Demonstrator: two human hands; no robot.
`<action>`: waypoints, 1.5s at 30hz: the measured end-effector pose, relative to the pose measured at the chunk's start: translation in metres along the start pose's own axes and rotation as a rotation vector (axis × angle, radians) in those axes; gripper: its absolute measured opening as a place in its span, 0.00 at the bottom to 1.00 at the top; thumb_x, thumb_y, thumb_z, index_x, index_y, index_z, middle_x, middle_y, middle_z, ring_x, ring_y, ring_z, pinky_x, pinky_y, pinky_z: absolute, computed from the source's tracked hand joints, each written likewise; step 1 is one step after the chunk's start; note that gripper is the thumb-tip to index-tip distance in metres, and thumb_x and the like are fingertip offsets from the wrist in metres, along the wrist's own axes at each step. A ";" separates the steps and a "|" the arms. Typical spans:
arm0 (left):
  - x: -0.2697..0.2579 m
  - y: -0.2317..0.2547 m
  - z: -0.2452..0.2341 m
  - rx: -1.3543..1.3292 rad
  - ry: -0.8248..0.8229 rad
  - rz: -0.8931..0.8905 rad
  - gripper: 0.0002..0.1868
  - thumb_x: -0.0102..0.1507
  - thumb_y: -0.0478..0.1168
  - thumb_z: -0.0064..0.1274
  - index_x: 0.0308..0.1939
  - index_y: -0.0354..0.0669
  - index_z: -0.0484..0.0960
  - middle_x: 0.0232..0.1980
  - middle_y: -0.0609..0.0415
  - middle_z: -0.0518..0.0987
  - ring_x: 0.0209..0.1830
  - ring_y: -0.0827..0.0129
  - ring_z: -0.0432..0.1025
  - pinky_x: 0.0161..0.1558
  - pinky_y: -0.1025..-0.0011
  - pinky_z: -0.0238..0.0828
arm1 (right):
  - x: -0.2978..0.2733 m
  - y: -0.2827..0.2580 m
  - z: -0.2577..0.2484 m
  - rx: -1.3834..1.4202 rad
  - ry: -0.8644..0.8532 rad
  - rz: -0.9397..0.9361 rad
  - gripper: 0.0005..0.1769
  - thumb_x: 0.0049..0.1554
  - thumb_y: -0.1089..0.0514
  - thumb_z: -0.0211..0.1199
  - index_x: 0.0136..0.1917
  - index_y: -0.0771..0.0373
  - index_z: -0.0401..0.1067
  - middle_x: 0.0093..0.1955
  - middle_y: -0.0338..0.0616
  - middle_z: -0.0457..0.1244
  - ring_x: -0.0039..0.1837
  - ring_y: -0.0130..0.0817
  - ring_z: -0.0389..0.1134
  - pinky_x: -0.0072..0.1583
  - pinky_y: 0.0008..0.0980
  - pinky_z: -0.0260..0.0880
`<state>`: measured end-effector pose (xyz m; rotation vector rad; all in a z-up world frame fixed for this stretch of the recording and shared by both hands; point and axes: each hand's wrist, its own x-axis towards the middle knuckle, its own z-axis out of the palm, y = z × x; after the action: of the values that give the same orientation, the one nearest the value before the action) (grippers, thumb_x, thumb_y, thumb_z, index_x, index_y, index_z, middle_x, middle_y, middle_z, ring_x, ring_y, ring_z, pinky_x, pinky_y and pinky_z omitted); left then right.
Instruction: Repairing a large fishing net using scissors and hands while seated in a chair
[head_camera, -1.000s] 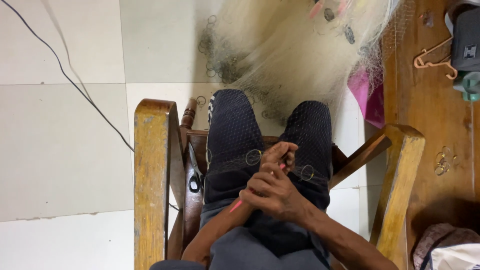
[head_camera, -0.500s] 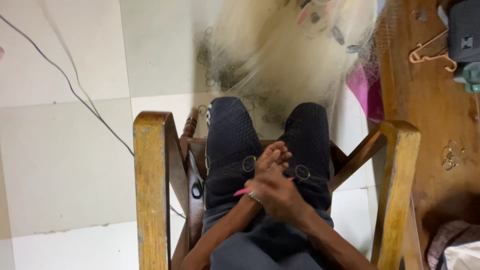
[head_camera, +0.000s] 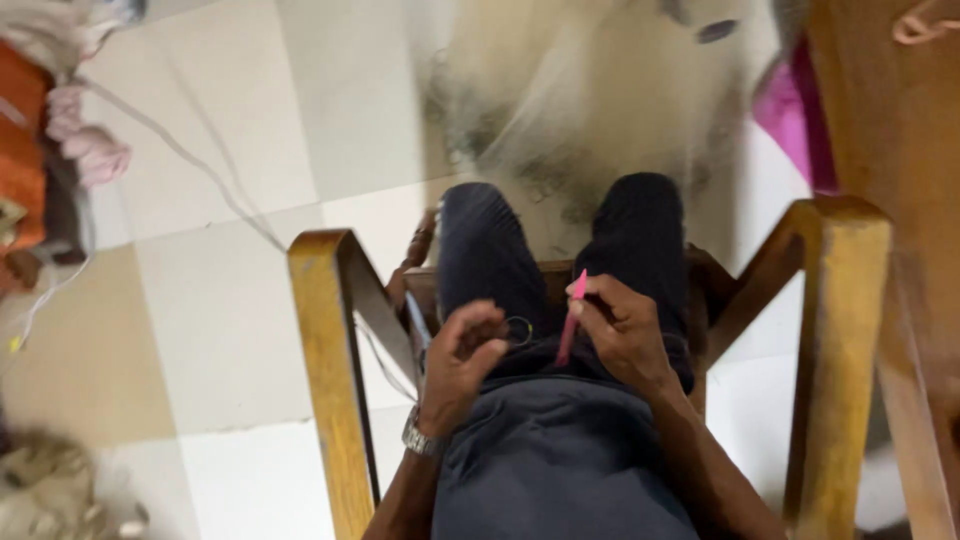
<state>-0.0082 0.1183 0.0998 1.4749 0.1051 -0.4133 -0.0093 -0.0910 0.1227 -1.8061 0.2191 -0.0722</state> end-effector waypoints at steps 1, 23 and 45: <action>0.001 0.008 0.004 -0.022 -0.069 0.042 0.25 0.53 0.34 0.58 0.54 0.36 0.70 0.47 0.45 0.74 0.45 0.63 0.70 0.43 0.67 0.70 | 0.002 -0.007 0.006 0.061 -0.064 -0.003 0.04 0.49 0.66 0.61 0.40 0.62 0.73 0.28 0.41 0.63 0.31 0.26 0.64 0.34 0.26 0.69; 0.015 -0.211 -0.113 1.004 0.586 -0.437 0.21 0.47 0.51 0.62 0.41 0.52 0.75 0.39 0.53 0.77 0.42 0.54 0.74 0.41 0.60 0.72 | 0.026 0.029 -0.028 0.082 0.053 0.139 0.05 0.52 0.67 0.60 0.44 0.66 0.72 0.35 0.47 0.65 0.35 0.27 0.63 0.40 0.29 0.67; 0.073 0.054 0.024 0.046 -0.355 0.201 0.07 0.57 0.38 0.53 0.30 0.36 0.75 0.57 0.39 0.72 0.57 0.49 0.67 0.54 0.53 0.61 | 0.083 -0.004 -0.010 0.180 -0.125 0.130 0.03 0.47 0.68 0.61 0.37 0.64 0.73 0.24 0.44 0.62 0.25 0.26 0.61 0.30 0.25 0.63</action>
<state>0.0727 0.0817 0.1296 1.4193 -0.3346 -0.5091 0.0704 -0.1153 0.1233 -1.6071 0.2329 0.1104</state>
